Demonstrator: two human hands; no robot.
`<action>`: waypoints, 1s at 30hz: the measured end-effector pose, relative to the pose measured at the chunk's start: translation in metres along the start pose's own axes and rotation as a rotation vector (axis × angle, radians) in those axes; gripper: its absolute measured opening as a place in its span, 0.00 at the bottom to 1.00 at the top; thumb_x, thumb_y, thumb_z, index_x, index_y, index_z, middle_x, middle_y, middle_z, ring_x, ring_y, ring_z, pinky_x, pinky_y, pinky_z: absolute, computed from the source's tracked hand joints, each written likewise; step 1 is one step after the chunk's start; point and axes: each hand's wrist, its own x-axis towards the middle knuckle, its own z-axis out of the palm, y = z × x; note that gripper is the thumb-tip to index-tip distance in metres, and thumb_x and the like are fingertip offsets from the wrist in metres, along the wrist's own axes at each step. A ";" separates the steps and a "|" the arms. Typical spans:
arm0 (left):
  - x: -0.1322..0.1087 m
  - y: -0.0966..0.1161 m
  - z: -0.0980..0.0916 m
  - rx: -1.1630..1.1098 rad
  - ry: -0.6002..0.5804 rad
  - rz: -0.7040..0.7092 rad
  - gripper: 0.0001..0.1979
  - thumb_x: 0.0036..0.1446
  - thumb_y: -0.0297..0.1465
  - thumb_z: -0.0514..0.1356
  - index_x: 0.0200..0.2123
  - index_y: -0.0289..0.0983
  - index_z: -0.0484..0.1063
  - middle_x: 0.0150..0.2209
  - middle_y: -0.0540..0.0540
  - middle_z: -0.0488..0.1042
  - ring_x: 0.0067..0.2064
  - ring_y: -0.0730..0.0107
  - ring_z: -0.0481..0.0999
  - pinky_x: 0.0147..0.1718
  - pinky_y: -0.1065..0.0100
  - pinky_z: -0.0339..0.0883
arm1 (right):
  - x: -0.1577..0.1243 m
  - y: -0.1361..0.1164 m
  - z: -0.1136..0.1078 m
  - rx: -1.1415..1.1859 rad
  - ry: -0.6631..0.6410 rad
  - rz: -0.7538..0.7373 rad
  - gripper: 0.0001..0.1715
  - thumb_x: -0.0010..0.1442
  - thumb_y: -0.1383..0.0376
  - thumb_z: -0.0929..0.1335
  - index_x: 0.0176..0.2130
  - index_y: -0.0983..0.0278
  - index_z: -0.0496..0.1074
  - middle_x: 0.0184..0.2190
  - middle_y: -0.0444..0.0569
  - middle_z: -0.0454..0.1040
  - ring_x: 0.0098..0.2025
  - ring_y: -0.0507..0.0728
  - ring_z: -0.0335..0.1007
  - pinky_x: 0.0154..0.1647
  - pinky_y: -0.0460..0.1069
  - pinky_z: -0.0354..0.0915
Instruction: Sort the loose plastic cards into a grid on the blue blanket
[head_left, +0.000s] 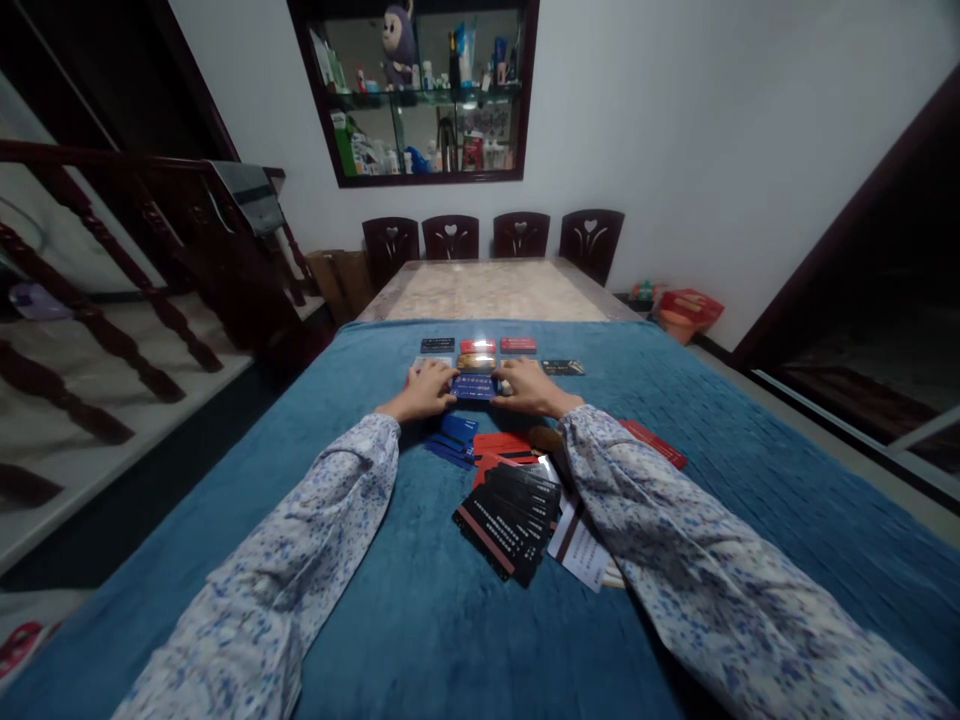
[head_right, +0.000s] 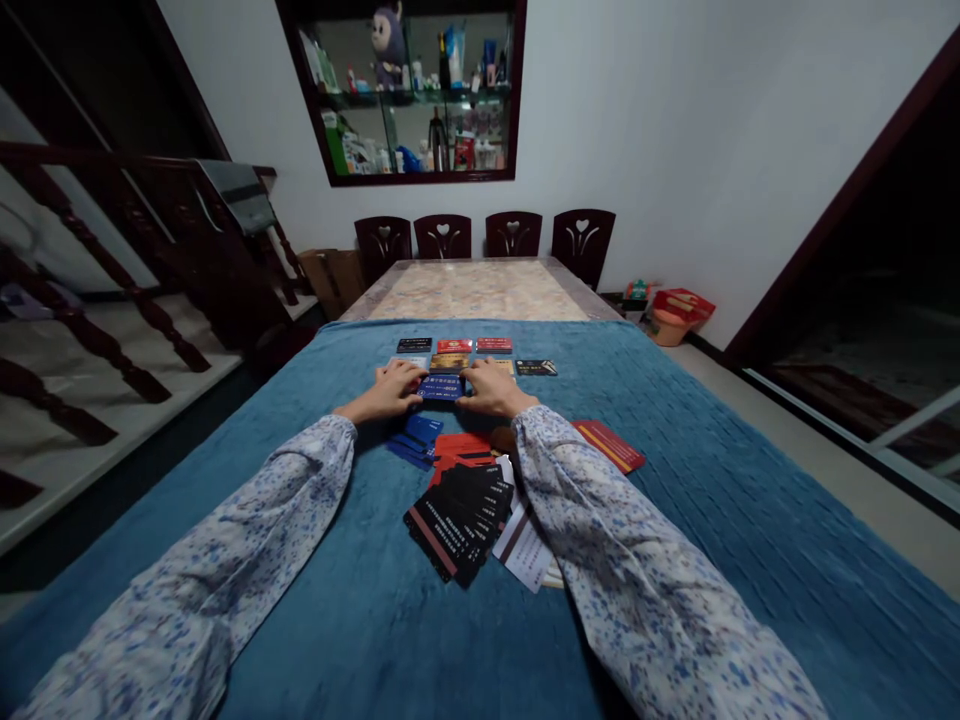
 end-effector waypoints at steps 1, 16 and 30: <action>0.001 -0.001 0.001 0.002 -0.001 -0.003 0.26 0.58 0.31 0.62 0.60 0.42 0.70 0.60 0.40 0.71 0.64 0.46 0.60 0.60 0.45 0.53 | 0.001 0.000 0.000 -0.009 -0.009 0.011 0.31 0.63 0.50 0.70 0.57 0.66 0.75 0.55 0.62 0.73 0.56 0.69 0.65 0.52 0.57 0.62; 0.011 -0.002 0.003 0.028 -0.058 -0.023 0.26 0.57 0.32 0.61 0.60 0.39 0.71 0.60 0.39 0.73 0.65 0.43 0.61 0.60 0.45 0.54 | 0.020 0.006 0.003 -0.060 -0.136 0.046 0.34 0.63 0.48 0.69 0.62 0.63 0.71 0.59 0.61 0.73 0.60 0.72 0.63 0.50 0.57 0.64; 0.023 -0.014 0.005 -0.019 -0.080 -0.032 0.29 0.53 0.35 0.64 0.59 0.38 0.74 0.56 0.38 0.75 0.64 0.41 0.63 0.62 0.44 0.56 | 0.027 0.005 -0.002 -0.065 -0.185 0.042 0.29 0.62 0.52 0.70 0.58 0.62 0.75 0.57 0.61 0.73 0.61 0.72 0.64 0.52 0.58 0.67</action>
